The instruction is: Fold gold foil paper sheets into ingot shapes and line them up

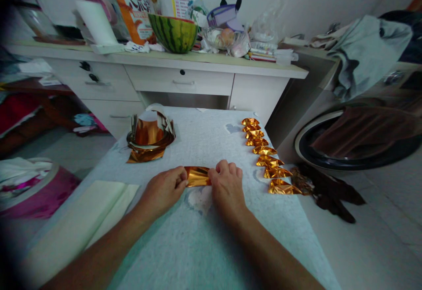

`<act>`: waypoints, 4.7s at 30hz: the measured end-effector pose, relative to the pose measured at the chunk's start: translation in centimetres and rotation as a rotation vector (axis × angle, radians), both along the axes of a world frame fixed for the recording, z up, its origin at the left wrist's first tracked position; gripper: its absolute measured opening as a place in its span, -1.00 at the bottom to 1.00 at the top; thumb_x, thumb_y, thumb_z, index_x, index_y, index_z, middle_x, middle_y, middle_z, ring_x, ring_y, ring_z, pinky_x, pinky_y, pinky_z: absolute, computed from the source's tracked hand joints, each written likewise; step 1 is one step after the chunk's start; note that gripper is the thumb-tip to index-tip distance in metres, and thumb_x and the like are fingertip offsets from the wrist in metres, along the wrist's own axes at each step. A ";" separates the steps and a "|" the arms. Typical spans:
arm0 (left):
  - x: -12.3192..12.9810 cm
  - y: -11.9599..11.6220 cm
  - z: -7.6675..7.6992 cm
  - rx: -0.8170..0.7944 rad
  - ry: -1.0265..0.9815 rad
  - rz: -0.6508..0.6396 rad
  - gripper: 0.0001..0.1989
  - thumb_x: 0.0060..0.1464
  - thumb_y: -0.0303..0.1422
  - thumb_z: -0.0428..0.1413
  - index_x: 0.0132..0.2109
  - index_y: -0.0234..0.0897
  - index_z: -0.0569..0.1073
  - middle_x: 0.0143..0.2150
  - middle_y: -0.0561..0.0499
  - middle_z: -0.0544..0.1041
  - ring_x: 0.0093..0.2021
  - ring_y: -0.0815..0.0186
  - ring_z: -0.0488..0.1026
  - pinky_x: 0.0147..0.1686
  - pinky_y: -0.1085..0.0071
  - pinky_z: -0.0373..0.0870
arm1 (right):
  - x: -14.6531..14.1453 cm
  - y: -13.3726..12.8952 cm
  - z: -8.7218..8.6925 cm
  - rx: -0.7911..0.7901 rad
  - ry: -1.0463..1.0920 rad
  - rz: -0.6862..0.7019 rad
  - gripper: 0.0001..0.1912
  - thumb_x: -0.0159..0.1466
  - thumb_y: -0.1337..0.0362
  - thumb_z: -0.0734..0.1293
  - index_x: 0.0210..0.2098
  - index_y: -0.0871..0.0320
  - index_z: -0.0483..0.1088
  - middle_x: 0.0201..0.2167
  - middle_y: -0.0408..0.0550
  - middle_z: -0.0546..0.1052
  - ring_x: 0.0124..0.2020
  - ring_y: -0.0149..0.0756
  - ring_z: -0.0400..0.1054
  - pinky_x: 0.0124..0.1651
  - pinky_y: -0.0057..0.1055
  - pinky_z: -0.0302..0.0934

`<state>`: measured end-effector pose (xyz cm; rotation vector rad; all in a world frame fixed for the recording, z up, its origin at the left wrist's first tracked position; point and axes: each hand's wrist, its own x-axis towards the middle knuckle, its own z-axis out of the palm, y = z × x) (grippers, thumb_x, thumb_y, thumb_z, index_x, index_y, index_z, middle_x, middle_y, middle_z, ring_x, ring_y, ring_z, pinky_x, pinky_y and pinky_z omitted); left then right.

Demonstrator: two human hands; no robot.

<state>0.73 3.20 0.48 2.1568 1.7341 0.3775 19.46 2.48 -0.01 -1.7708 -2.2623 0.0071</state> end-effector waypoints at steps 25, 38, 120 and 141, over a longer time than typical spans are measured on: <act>-0.6 -0.3 0.2 -0.024 -0.033 0.008 -0.90 0.10 -0.35 0.06 -0.37 -0.25 0.39 -0.40 0.05 0.50 -0.38 0.32 0.41 -0.41 0.44 0.12 | -0.9 -0.5 0.1 -0.058 0.037 0.082 -0.89 0.29 0.31 0.26 -0.31 0.16 0.42 -0.29 -0.01 0.47 -0.23 -0.20 0.31 -0.11 -0.33 0.17; -0.3 0.0 0.1 -0.028 0.130 0.007 -0.78 0.17 -0.29 -0.04 -0.36 -0.23 0.43 -0.36 0.00 0.56 -0.32 0.25 0.47 -0.35 0.39 0.16 | -1.9 -0.2 -0.3 -0.006 0.027 0.028 -0.86 0.25 0.24 0.33 -0.26 0.19 0.36 -0.29 0.00 0.43 -0.23 -0.18 0.28 -0.14 -0.30 0.17; 0.4 -0.4 -0.3 -0.009 0.051 0.141 -0.92 0.08 -0.31 0.07 -0.27 -0.16 0.43 -0.18 -0.01 0.38 -0.08 0.15 0.30 -0.15 0.27 0.16 | -0.5 0.2 -0.6 -0.093 0.331 0.295 -0.82 0.18 0.52 0.26 -0.31 0.17 0.41 -0.29 -0.06 0.42 -0.18 -0.28 0.27 -0.06 -0.36 0.17; -0.2 -0.2 -0.7 0.046 -0.117 0.190 -0.54 -0.03 -0.36 0.06 0.05 -0.28 0.20 -0.02 -0.09 0.39 0.02 0.11 0.28 0.01 0.19 0.17 | 0.6 0.2 -0.6 -0.067 0.504 0.278 -0.82 0.14 0.52 0.28 -0.33 0.13 0.33 -0.30 -0.10 0.37 -0.20 -0.29 0.26 -0.12 -0.38 0.18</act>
